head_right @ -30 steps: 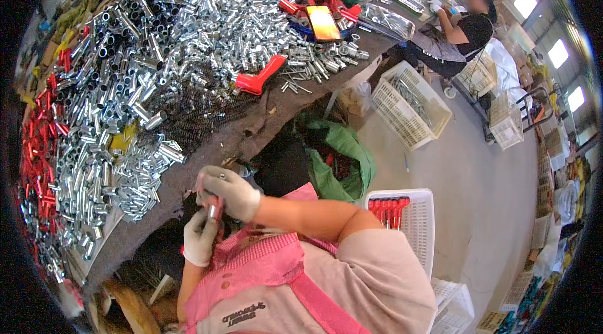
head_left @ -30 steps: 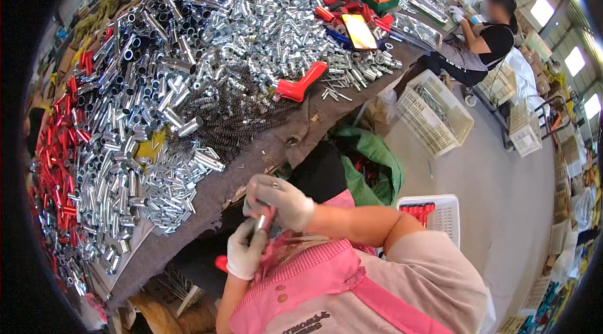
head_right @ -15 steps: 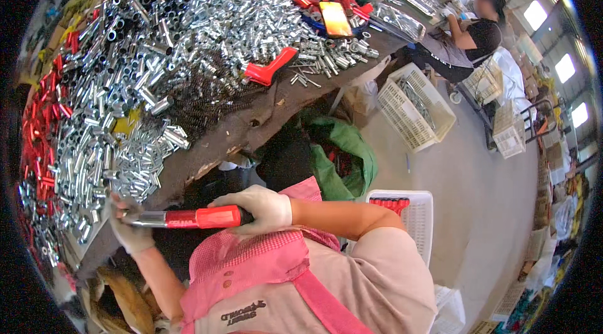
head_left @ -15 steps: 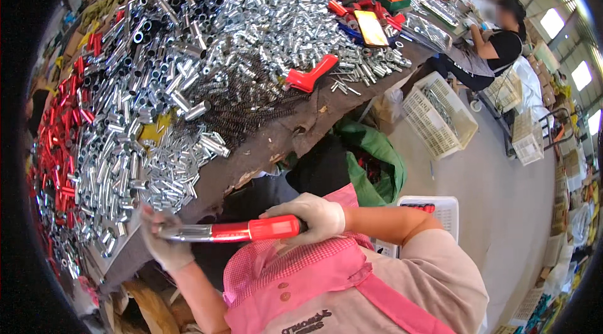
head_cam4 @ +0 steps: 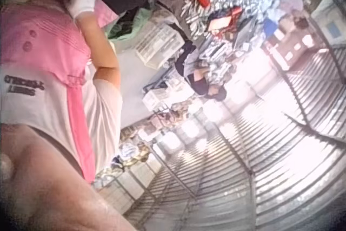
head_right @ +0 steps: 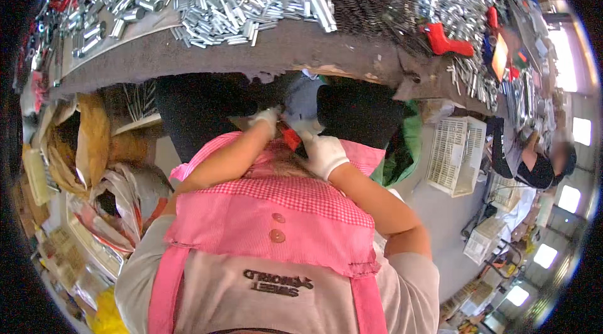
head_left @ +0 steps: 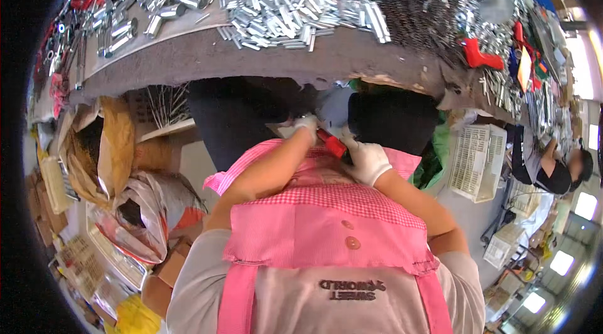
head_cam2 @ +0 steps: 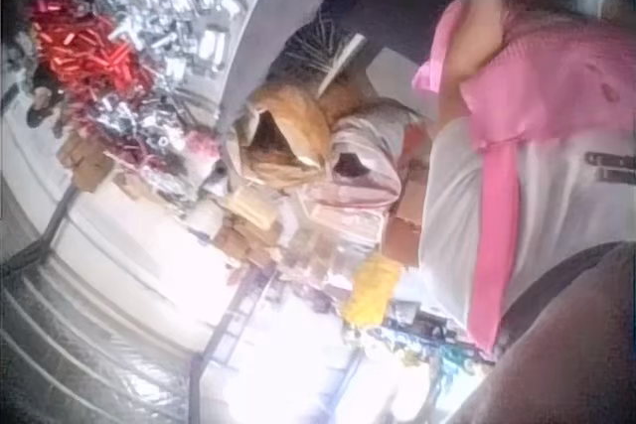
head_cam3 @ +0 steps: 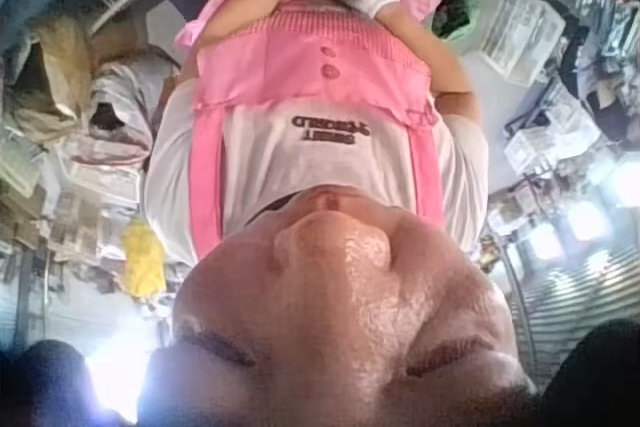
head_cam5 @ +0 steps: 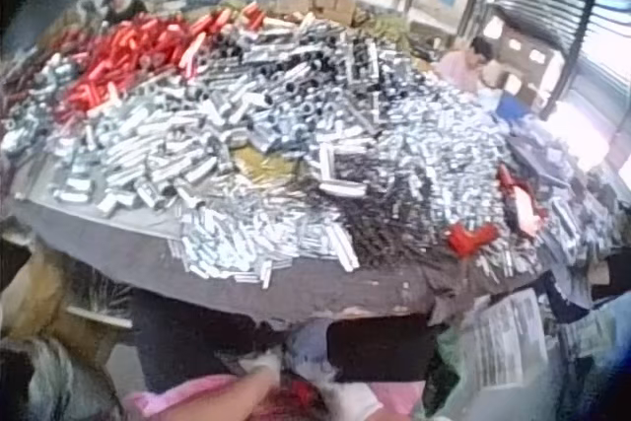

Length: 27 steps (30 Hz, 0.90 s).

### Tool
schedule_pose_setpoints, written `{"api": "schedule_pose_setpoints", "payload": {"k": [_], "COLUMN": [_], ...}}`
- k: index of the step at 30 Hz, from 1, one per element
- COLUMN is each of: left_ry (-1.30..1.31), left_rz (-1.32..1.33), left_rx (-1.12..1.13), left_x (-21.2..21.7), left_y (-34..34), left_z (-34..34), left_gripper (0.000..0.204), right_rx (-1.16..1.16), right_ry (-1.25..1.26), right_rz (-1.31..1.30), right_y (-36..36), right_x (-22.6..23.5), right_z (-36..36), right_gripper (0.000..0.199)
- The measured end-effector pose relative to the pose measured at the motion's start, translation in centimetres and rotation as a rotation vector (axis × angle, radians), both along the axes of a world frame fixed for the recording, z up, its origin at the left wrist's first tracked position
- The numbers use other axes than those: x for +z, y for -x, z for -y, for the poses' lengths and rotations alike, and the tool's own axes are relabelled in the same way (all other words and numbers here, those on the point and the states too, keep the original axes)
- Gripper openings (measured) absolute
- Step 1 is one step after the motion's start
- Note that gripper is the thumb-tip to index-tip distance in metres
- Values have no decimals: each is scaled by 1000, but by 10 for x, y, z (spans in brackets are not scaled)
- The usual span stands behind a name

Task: Assemble metal shafts into red plastic handles and sort them into a basket.

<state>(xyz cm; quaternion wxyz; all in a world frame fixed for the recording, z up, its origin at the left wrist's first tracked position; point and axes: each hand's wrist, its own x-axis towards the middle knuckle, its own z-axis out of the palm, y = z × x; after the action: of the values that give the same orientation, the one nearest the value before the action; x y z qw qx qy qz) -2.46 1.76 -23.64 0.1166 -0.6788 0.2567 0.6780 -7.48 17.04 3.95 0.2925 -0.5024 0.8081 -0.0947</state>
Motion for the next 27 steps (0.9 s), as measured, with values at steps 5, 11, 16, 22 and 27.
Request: {"api": "schedule_pose_setpoints", "payload": {"k": [5,11,16,22,27], "left_ry": [629,633,693,1107,617], "left_rz": [-332,-151,-232,-349,-668], "left_rx": [-1943,-1708,-1702,-1842,-1383], "left_x": [83,31,47,70,157], "left_y": [11,6,8,17,20], "left_z": [-5,-10,8,64,59], "left_gripper": [31,28,34,36,52], "right_rx": [39,67,121,3,-29], "right_ry": [-202,-197,-206,-426,-379], "right_rz": [-80,-71,-44,106,51], "right_y": [5,12,27,39,33], "right_x": [-33,-48,-47,-72,-55], "right_z": [-7,5,32,117,73], "right_gripper": [50,50,44,37,40]}}
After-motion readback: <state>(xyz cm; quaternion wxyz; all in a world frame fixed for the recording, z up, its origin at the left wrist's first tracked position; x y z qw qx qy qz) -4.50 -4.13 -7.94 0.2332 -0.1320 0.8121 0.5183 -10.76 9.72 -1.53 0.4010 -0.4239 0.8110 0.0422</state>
